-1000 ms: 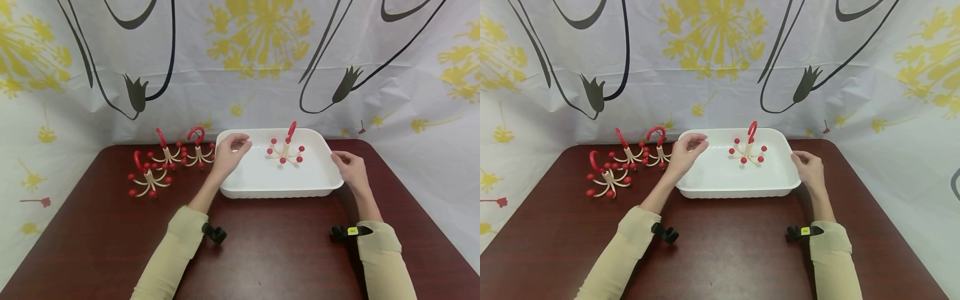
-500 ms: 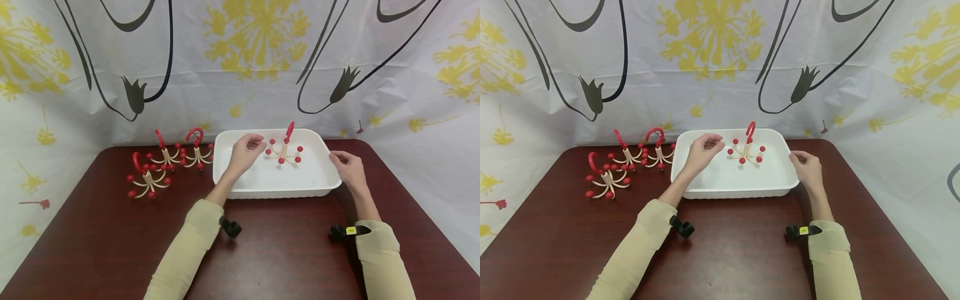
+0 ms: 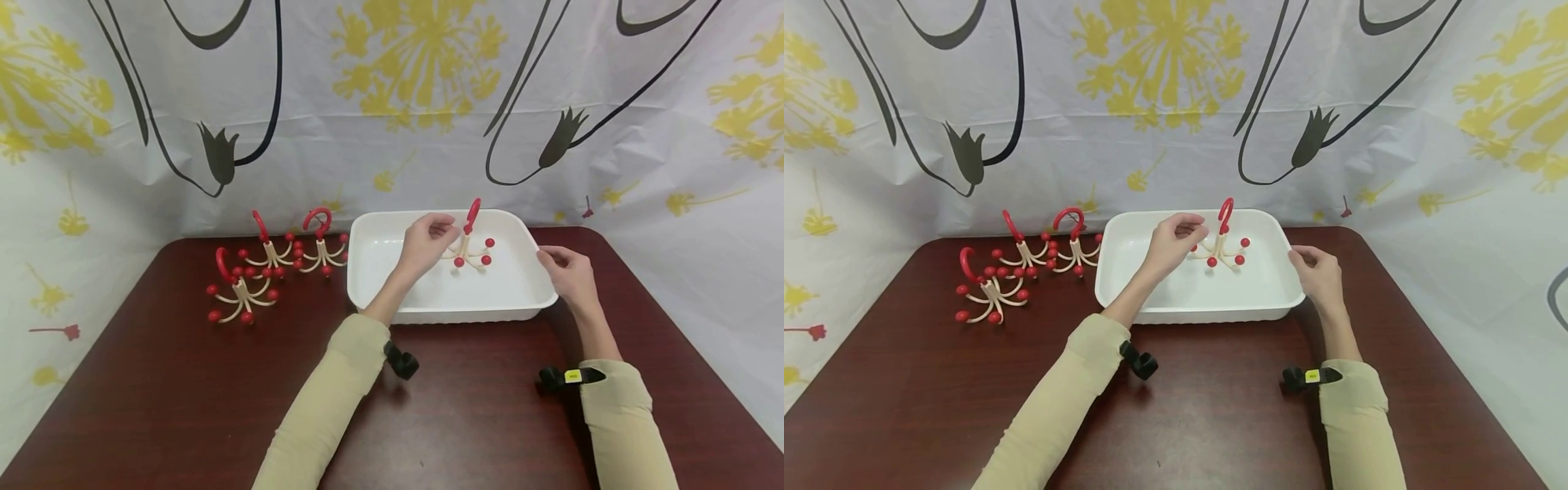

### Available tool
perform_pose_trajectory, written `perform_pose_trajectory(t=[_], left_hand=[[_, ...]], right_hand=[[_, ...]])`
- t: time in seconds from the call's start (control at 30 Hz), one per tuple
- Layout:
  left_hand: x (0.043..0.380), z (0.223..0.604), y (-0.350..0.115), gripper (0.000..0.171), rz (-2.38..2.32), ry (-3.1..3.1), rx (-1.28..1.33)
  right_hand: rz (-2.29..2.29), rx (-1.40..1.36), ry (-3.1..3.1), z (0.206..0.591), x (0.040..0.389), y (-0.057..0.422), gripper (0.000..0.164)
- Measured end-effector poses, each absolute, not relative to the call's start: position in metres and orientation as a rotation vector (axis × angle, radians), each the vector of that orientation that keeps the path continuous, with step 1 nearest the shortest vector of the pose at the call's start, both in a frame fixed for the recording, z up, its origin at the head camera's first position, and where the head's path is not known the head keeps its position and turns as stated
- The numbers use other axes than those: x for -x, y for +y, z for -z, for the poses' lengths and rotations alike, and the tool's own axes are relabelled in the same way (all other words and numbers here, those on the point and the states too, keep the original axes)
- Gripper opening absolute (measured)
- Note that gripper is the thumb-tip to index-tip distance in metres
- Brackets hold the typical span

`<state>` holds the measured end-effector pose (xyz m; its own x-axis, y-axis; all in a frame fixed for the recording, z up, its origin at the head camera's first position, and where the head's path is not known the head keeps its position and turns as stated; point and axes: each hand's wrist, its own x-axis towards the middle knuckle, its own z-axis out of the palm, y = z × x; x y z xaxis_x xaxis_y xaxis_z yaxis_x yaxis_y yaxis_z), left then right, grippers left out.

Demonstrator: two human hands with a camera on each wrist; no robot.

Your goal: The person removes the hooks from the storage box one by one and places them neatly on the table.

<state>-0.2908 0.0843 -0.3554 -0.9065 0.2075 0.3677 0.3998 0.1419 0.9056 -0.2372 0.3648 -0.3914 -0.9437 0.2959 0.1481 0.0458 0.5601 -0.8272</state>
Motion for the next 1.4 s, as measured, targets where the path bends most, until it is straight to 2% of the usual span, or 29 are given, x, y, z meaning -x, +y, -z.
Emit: perform_pose_trajectory(t=[0.7, 1.0, 1.4], left_hand=[[0.302, 0.357, 0.128, 0.034, 1.803, -2.303, 0.469], [0.309, 0.357, 0.135, 0.029, 1.886, -2.296, 0.553], [0.303, 0.353, 0.131, 0.023, 1.95, -2.333, 0.469]], right_hand=[[-1.345, 0.256, -2.51, 0.391, 0.237, 0.367, 0.049], [-1.373, 0.246, -2.507, 0.393, 0.238, 0.366, 0.051], [-1.357, 0.243, -2.5, 0.392, 0.238, 0.364, 0.049]])
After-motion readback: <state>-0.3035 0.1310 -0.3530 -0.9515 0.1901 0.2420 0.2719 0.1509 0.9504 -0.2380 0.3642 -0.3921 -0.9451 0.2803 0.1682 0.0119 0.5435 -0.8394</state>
